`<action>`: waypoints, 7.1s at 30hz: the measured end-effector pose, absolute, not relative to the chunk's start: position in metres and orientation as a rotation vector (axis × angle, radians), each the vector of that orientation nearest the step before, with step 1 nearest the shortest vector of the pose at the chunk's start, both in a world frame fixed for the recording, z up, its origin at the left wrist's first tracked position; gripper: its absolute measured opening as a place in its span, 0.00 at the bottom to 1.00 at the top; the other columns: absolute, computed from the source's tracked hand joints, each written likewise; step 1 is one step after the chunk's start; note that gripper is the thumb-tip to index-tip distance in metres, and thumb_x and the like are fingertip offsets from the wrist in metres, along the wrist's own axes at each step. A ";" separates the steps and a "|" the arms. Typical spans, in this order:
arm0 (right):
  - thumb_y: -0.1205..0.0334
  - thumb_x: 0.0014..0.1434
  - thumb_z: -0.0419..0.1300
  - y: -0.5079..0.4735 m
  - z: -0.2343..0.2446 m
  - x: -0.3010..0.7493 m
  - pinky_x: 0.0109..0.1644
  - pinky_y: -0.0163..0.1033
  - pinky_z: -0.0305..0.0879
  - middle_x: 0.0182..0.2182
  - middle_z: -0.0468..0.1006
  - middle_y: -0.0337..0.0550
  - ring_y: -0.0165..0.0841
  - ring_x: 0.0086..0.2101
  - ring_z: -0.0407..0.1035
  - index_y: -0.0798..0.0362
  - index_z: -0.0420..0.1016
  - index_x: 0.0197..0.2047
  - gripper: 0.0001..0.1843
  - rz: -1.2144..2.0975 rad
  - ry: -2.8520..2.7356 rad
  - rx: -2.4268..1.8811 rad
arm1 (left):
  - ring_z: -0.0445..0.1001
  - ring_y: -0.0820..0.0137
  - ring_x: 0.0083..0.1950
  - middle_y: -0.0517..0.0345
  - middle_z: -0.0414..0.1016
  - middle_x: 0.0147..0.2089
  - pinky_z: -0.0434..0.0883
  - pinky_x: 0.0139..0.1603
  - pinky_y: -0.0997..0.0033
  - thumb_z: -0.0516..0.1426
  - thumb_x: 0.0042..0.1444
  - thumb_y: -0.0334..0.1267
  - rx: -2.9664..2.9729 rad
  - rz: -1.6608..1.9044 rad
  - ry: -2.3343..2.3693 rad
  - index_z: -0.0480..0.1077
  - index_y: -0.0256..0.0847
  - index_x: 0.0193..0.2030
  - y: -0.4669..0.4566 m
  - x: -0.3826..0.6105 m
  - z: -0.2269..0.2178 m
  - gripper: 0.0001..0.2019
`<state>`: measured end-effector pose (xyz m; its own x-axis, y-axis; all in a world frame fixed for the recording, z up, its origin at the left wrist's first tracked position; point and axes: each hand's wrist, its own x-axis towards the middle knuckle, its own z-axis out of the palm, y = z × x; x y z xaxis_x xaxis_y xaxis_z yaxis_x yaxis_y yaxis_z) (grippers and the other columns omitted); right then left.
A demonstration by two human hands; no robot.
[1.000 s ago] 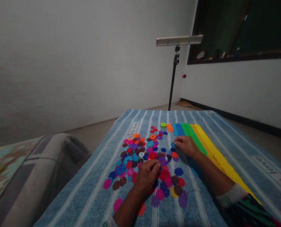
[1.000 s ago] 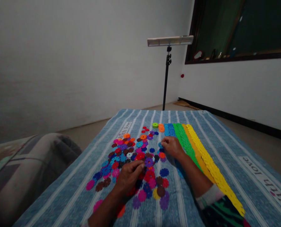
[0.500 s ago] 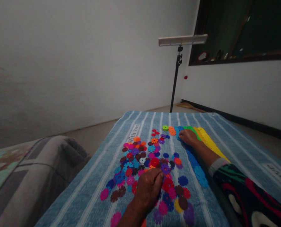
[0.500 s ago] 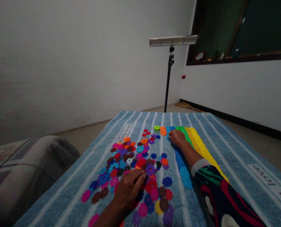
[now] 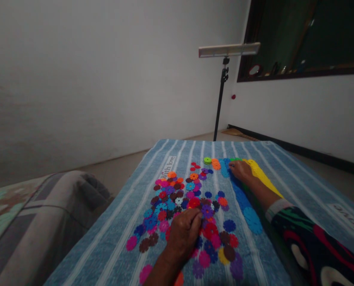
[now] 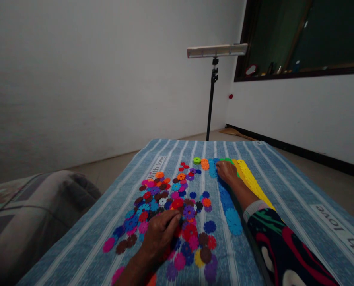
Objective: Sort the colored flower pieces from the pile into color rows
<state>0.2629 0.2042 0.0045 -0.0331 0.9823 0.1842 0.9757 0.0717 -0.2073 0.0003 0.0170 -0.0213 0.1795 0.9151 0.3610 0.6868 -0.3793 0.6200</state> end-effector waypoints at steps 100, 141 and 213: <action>0.61 0.52 0.56 0.022 -0.019 0.309 0.44 0.41 0.66 0.30 0.79 0.44 0.38 0.36 0.73 0.50 0.80 0.26 0.11 0.407 -1.893 -1.619 | 0.78 0.59 0.44 0.49 0.80 0.43 0.66 0.33 0.71 0.52 0.57 0.43 1.894 0.240 2.370 0.78 0.44 0.41 0.046 -0.083 0.014 0.15; 0.56 0.61 0.51 -0.015 -0.027 0.218 0.39 0.38 0.63 0.28 0.77 0.41 0.34 0.32 0.72 0.51 0.75 0.26 0.17 0.618 -1.945 -1.316 | 0.77 0.61 0.50 0.50 0.79 0.50 0.68 0.44 0.70 0.58 0.49 0.31 1.888 0.293 2.192 0.78 0.42 0.45 0.038 -0.074 0.009 0.16; 0.60 0.62 0.52 0.009 -0.011 0.297 0.48 0.40 0.65 0.37 0.82 0.46 0.38 0.41 0.74 0.51 0.82 0.39 0.16 0.163 -1.923 -1.661 | 0.69 0.73 0.25 0.60 0.73 0.23 0.67 0.28 0.74 0.59 0.46 0.44 1.527 1.099 1.325 0.75 0.38 0.26 0.029 -0.005 -0.013 0.11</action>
<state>0.2966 0.0092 -0.0113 -0.0499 0.9363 0.3478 0.8646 0.2148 -0.4543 -0.0053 0.0294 -0.0129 0.0673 0.9928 0.0994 0.2812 -0.1145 0.9528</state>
